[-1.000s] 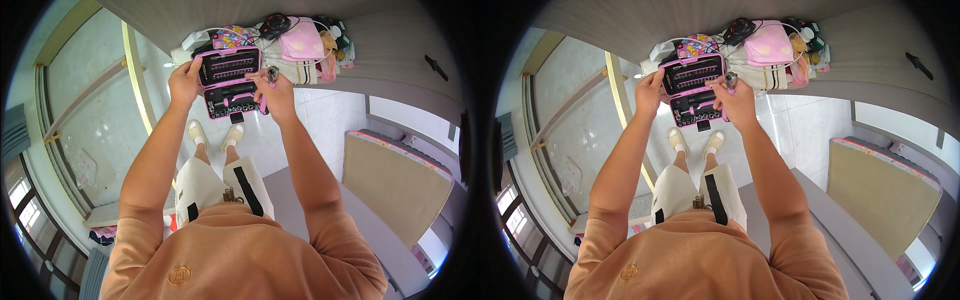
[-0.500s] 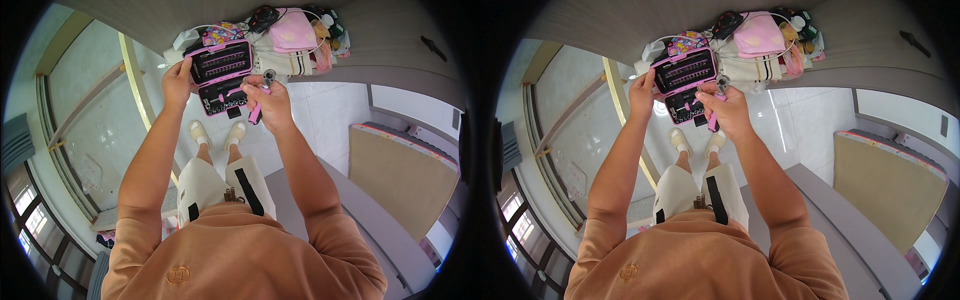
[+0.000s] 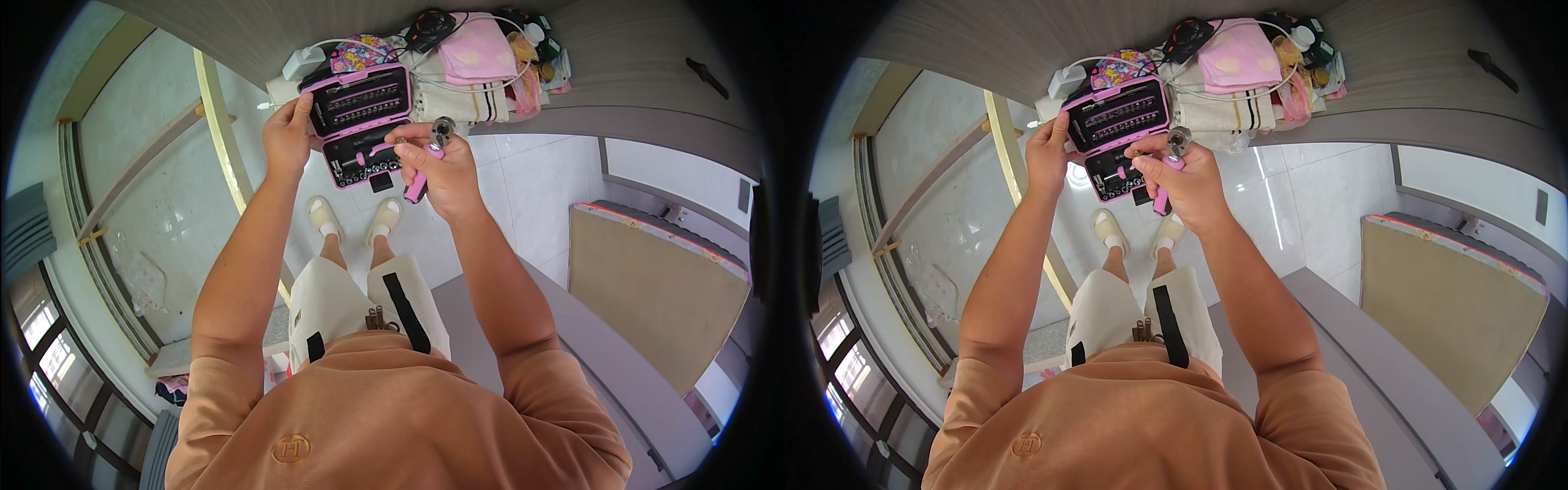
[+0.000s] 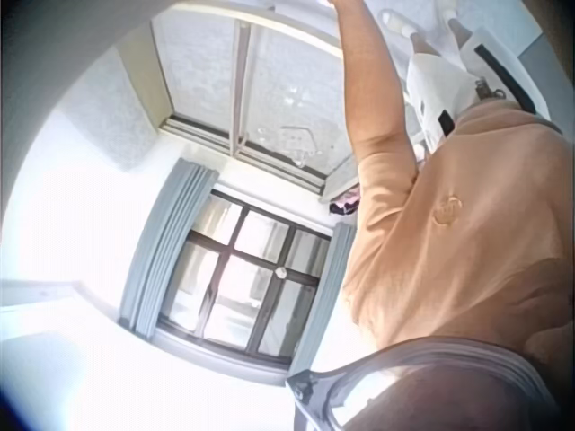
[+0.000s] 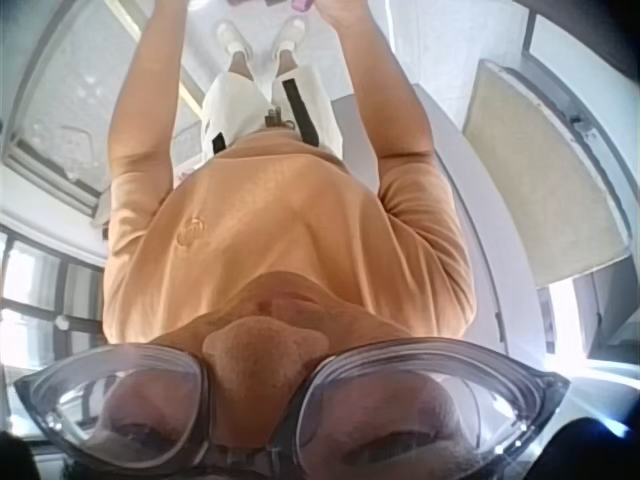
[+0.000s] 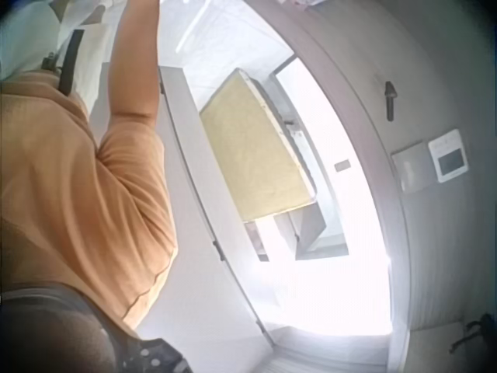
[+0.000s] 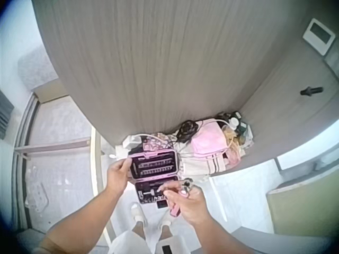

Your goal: The person selects a socket and attaches it to a ratchet handle from a tool kit, then uses the ratchet to tighten a bolt on a wooden bed frame component.

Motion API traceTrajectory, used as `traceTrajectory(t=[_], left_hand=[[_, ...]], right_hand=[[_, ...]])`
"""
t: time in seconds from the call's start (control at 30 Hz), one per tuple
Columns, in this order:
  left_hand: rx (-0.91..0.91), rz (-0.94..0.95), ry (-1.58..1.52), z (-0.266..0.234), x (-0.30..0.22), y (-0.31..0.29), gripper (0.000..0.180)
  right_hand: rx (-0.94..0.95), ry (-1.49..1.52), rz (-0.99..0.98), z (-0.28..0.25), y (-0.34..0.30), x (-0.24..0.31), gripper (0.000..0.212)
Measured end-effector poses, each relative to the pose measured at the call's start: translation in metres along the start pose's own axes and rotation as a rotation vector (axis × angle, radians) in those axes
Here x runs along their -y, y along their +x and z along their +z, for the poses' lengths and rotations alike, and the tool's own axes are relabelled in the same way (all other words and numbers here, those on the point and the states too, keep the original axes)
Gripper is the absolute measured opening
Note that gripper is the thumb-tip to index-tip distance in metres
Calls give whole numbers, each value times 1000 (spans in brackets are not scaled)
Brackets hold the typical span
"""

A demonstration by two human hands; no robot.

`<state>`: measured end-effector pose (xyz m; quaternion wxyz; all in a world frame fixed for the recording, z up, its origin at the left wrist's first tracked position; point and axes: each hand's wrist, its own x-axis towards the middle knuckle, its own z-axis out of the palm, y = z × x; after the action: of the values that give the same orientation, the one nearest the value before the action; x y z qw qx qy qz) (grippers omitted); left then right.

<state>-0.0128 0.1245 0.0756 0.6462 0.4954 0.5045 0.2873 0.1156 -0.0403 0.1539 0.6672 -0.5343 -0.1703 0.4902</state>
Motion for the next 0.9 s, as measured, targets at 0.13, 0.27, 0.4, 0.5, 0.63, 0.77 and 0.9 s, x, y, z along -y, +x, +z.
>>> traceTrajectory(t=[0.13, 0.27, 0.4, 0.5, 0.63, 0.77, 0.9], left_hand=[[5, 10, -2, 0, 0, 0, 41], [1, -1, 6, -3, 2, 1, 41], [22, -21, 27, 0, -3, -3, 41], [13, -16, 14, -1, -4, -4, 42], [20, -3, -45, -2, 1, -1, 42], [30, -1, -23, -4, 4, 0, 43], [24, 2, -26, -3, 3, -1, 42]], right_hand=[[24, -21, -9, 1, 0, 2, 18], [17, -68, -9, 4, 1, 3, 18], [-48, -76, 0, -2, 6, -10, 18], [-166, -125, 106, -12, 7, -20, 20], [-230, -93, 122, -24, 6, -32, 20], [-232, -79, 106, -25, 6, -32, 19], [-238, -106, 116, -24, 14, -23, 16]])
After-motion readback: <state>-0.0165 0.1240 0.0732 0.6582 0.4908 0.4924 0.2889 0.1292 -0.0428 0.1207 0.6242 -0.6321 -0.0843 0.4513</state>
